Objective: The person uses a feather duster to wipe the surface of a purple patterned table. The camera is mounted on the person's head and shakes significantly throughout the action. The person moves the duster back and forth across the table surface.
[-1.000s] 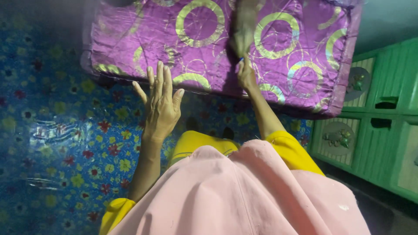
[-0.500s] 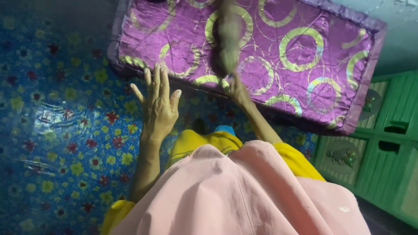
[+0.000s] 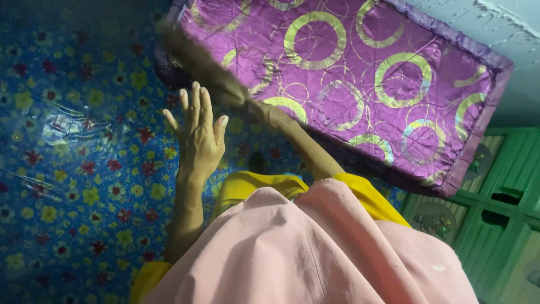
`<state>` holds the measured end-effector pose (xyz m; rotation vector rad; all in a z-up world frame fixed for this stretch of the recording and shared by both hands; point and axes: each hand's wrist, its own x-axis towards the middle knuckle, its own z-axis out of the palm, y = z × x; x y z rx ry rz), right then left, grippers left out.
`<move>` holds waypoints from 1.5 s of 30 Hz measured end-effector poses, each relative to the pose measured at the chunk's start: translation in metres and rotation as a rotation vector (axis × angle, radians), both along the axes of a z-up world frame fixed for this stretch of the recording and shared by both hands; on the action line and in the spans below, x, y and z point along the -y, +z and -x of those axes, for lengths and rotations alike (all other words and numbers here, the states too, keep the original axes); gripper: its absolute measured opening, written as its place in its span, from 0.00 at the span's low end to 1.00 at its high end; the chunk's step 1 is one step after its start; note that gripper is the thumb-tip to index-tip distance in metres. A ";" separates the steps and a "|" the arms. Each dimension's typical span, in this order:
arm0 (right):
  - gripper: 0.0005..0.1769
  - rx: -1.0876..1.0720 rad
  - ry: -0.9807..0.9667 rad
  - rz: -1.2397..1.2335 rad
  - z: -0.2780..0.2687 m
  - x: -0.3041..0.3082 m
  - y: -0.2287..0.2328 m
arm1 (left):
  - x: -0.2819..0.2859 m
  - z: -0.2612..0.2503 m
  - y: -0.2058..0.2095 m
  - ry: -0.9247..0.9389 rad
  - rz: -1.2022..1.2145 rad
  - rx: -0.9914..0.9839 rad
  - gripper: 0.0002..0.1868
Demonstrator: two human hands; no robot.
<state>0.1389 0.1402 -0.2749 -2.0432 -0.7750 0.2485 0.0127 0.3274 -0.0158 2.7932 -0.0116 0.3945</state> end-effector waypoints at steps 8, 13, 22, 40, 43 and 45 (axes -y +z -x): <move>0.25 0.094 -0.132 0.002 0.030 0.109 0.044 | 0.026 0.005 0.000 -0.033 0.016 -0.024 0.34; 0.26 0.042 -0.410 0.296 0.043 0.238 0.016 | 0.057 0.008 0.006 -0.081 0.017 -0.006 0.33; 0.25 -0.101 -0.757 0.269 0.057 0.327 0.056 | 0.130 0.013 0.003 -0.214 0.087 -0.055 0.33; 0.25 -0.214 -1.289 0.368 0.195 0.564 -0.023 | 0.251 0.018 -0.001 -0.398 0.116 -0.121 0.34; 0.25 -0.191 -1.484 0.256 0.223 0.567 -0.046 | 0.265 0.022 -0.001 -0.408 0.118 -0.132 0.34; 0.25 -0.122 -1.480 0.205 0.239 0.541 -0.018 | 0.273 0.023 -0.002 -0.419 0.128 -0.131 0.34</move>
